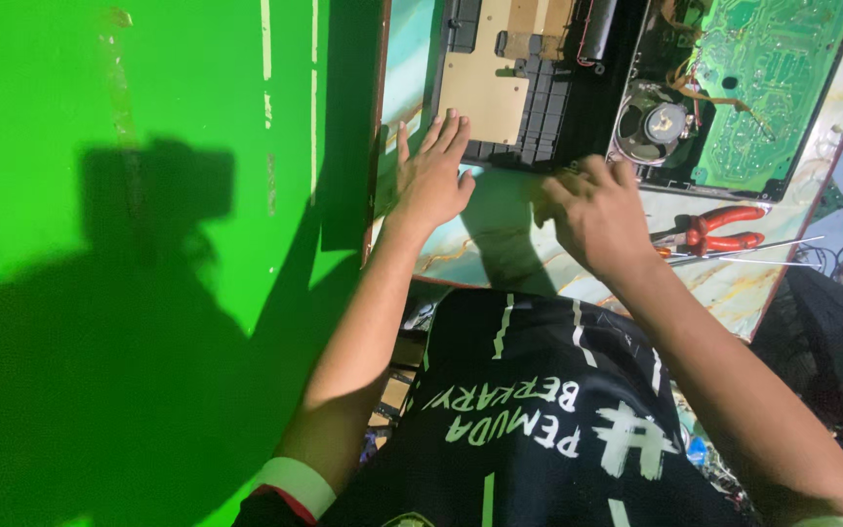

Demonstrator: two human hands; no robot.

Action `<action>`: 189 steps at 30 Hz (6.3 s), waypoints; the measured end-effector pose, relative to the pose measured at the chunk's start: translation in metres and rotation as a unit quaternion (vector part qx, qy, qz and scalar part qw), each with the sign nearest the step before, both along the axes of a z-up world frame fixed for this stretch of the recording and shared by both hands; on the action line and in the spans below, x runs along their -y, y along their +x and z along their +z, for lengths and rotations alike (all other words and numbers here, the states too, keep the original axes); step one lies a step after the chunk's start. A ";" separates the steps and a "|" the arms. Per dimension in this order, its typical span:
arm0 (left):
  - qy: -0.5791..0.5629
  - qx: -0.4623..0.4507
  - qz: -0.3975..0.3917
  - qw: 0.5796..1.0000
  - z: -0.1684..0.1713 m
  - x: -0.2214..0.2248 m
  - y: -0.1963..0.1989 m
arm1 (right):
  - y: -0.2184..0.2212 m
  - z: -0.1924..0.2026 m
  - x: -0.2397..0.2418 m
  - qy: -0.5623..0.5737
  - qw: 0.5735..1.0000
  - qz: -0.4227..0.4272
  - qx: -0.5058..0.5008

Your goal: The person wipes internal electronic components with a sponge, then moves small parts around on a table and picks up an item from the floor.

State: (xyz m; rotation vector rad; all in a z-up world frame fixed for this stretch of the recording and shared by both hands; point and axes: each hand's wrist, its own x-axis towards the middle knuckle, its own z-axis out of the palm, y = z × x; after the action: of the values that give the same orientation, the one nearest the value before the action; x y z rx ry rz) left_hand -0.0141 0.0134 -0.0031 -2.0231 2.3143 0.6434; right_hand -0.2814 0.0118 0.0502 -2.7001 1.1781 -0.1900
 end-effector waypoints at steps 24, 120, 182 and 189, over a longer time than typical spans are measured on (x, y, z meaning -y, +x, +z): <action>-0.018 -0.126 -0.006 0.992 0.010 0.006 0.019 | 0.038 0.024 0.012 0.122 0.986 -0.043 0.105; 0.054 -0.338 0.402 0.849 -0.033 -0.022 0.055 | 0.098 -0.001 0.045 0.190 0.965 -0.053 0.175; -0.043 -0.212 0.297 0.930 0.025 -0.017 0.050 | 0.067 -0.047 0.007 0.080 0.991 -0.085 0.069; -0.195 -0.202 0.236 0.930 0.027 0.010 0.018 | 0.067 -0.050 0.008 0.070 0.993 -0.089 0.037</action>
State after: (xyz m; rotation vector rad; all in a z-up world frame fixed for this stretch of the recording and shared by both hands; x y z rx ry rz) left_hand 0.0041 0.0029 0.0241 -2.9364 2.3016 0.7126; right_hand -0.2148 0.0037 -0.0003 -2.4480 1.3562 -0.2213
